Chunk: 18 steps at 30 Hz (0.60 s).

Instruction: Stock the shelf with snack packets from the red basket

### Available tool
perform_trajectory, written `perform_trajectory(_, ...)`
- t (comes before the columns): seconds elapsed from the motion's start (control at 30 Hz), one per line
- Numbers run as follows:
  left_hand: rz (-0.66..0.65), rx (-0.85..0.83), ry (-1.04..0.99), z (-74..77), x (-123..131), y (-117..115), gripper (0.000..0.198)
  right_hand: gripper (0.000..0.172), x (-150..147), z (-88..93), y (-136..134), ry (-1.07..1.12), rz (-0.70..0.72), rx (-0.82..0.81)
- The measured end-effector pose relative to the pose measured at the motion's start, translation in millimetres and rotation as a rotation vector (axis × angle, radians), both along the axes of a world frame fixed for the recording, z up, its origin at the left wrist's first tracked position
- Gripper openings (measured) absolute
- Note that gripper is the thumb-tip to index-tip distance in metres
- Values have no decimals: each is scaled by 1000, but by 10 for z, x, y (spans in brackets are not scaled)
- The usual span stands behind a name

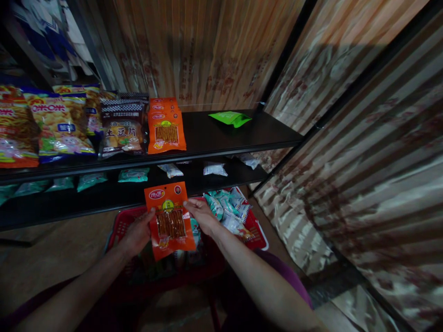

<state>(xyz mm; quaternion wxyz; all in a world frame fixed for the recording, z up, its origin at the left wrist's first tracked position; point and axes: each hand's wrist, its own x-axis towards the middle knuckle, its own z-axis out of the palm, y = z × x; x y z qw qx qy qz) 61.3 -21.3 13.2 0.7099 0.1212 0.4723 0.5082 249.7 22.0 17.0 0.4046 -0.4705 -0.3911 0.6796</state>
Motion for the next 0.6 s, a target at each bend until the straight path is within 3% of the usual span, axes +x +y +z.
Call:
perform_trajectory(0.17, 28, -17, -35, 41, -4, 74, 22, 34, -4, -58, 0, 25, 57, -56)
perform_trajectory(0.43, -60, 39, -42, 56, -3, 86, 26, 34, 21, 67, -49, 109, -5, -90)
perform_trajectory(0.6, -58, 43, -53, 87, 54, 93, 27, 30, 48, 38, -42, 131, -89, -66)
